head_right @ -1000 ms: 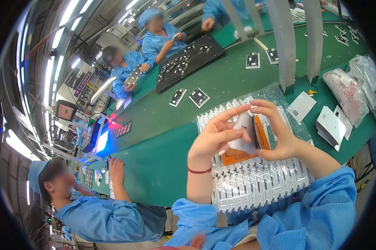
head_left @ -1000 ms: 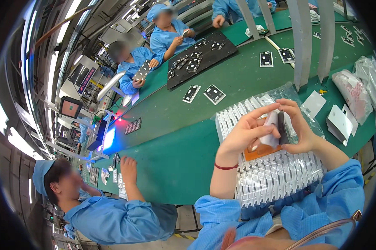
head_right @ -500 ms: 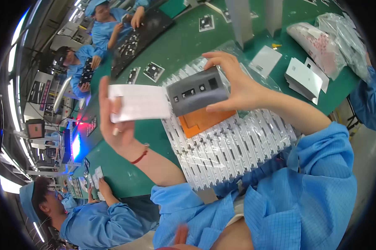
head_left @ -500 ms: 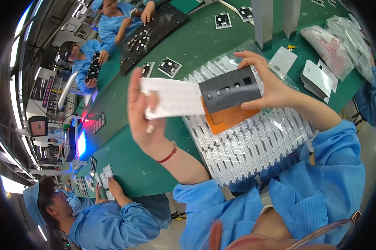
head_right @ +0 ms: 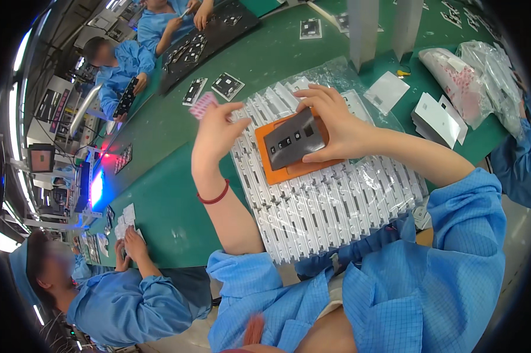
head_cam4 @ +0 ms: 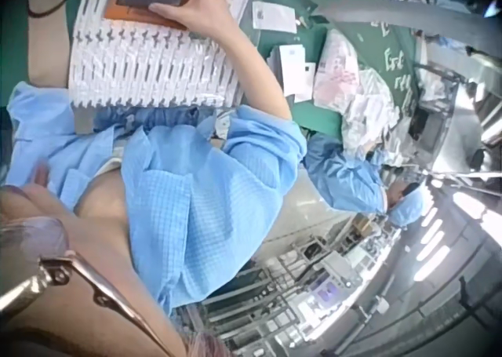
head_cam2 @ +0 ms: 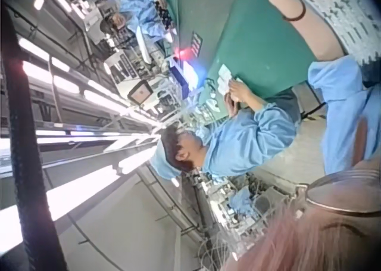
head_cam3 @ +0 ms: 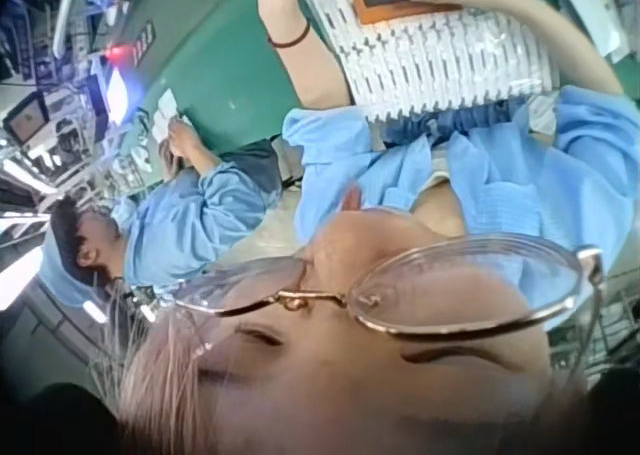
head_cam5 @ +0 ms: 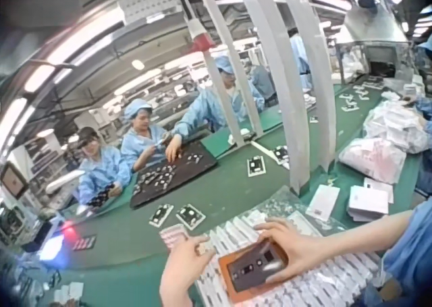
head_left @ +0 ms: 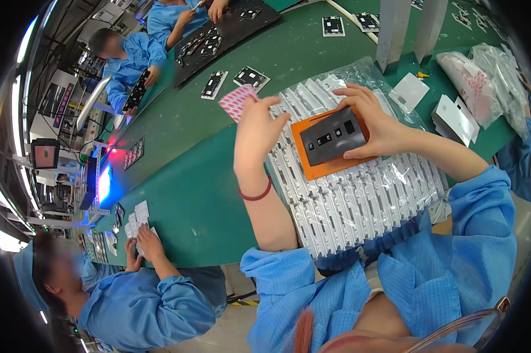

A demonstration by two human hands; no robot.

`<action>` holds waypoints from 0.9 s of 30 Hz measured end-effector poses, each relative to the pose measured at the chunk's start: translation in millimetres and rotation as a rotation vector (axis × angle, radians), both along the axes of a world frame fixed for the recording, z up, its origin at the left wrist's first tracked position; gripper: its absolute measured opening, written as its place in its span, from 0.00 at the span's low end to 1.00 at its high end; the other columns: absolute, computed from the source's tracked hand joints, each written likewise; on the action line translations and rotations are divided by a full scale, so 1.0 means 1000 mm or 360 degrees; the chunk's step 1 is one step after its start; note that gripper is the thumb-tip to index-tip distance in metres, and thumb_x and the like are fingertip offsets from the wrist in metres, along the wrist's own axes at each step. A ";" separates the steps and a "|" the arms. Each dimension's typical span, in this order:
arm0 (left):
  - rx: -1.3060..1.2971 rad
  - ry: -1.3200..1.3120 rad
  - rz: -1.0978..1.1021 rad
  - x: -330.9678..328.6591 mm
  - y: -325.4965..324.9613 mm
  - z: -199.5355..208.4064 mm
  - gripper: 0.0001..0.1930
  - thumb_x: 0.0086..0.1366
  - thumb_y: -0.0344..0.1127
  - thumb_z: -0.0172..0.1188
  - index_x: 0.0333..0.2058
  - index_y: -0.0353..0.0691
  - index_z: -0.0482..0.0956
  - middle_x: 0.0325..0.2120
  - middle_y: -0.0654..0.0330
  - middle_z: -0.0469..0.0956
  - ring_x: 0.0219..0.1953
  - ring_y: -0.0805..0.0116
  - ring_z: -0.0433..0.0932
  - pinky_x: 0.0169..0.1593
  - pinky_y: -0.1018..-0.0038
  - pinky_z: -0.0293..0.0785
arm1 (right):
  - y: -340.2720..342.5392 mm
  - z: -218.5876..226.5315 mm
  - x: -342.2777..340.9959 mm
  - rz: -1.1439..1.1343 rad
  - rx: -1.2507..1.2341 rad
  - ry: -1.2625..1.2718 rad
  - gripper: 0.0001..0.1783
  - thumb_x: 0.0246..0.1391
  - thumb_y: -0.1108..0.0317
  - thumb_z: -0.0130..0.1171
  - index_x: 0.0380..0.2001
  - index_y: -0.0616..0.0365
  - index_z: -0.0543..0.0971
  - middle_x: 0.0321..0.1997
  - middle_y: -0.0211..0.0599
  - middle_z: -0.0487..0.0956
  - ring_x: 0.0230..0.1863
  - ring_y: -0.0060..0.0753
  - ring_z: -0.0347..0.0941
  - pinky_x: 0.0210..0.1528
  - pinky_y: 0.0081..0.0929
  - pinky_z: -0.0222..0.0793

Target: Manually assembling small electronic modules by placing components into frames and checking their fit.

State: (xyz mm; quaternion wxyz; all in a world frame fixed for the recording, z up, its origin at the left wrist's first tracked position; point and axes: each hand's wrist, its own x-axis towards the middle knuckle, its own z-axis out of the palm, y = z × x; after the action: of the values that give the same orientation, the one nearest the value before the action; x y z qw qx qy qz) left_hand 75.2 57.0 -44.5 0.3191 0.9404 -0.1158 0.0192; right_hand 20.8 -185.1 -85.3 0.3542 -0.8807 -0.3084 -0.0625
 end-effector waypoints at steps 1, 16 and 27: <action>0.0057 0.0049 -0.0082 0.002 0.000 -0.006 0.17 0.48 0.34 0.61 0.38 0.36 0.77 0.29 0.52 0.69 0.28 0.61 0.71 0.37 0.70 0.69 | 0.000 0.000 0.000 0.0008 -0.0004 0.0000 0.39 0.31 0.54 0.69 0.46 0.51 0.60 0.62 0.43 0.52 0.65 0.52 0.36 0.63 0.48 0.37; 0.0110 0.0664 -0.0208 0.009 -0.016 -0.009 0.09 0.48 0.33 0.63 0.26 0.33 0.77 0.18 0.61 0.76 0.17 0.78 0.73 0.20 0.82 0.66 | 0.007 0.006 -0.005 -0.0172 -0.0581 0.0031 0.49 0.28 0.47 0.66 0.54 0.55 0.57 0.63 0.46 0.49 0.66 0.54 0.35 0.61 0.62 0.25; 0.0166 0.0682 -0.0223 0.009 -0.011 -0.006 0.10 0.48 0.33 0.63 0.26 0.32 0.77 0.19 0.60 0.77 0.17 0.79 0.72 0.20 0.82 0.64 | -0.017 0.026 -0.024 -0.0019 -0.0463 -0.0117 0.11 0.44 0.71 0.51 0.34 0.52 0.74 0.59 0.41 0.57 0.64 0.48 0.44 0.64 0.56 0.27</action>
State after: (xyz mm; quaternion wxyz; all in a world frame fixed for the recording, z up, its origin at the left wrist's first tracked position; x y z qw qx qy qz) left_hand 84.4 45.8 -50.1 0.2879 0.9279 -0.1114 -0.2091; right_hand -3.6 -202.1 -59.6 0.2108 -0.9216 -0.3218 -0.0515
